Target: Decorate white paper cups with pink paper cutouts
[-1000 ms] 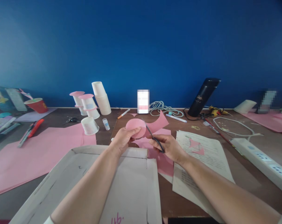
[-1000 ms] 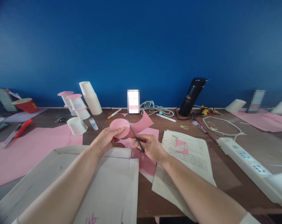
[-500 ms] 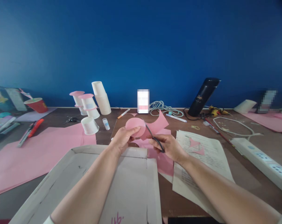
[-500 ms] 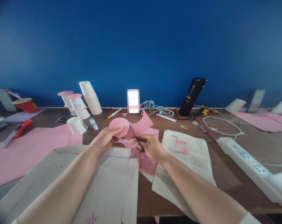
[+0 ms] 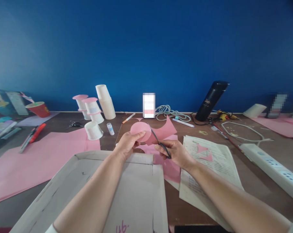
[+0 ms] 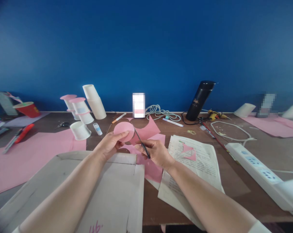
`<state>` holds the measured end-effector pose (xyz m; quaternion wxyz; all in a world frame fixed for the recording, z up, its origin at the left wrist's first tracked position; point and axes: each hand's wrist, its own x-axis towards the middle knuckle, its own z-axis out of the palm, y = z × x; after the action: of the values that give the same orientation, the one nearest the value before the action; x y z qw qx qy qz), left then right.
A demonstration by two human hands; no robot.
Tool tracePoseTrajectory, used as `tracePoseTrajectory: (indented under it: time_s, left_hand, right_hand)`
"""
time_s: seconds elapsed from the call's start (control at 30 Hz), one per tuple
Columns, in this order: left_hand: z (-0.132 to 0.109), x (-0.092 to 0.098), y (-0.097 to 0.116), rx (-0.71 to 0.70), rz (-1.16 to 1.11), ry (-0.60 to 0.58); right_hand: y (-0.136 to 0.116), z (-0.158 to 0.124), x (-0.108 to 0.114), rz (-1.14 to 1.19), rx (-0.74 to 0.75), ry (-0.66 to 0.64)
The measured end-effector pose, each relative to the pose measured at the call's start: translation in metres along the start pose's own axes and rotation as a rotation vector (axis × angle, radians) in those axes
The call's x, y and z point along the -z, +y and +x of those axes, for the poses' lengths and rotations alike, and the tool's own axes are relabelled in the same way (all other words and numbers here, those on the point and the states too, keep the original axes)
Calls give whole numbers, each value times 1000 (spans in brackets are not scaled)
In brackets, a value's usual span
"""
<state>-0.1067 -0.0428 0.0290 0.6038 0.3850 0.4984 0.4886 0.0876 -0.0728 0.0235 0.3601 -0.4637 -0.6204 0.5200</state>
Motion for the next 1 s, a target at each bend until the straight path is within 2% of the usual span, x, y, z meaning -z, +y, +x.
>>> tracePoseTrajectory:
  time_s: [0.43, 1.0]
  left_hand:
    - [1, 1, 0, -9, 42, 9]
    - [4, 2, -1, -30, -48, 19]
  right_hand:
    - [-4, -1, -1, -18, -39, 22]
    - [-4, -2, -1, -41, -27, 24]
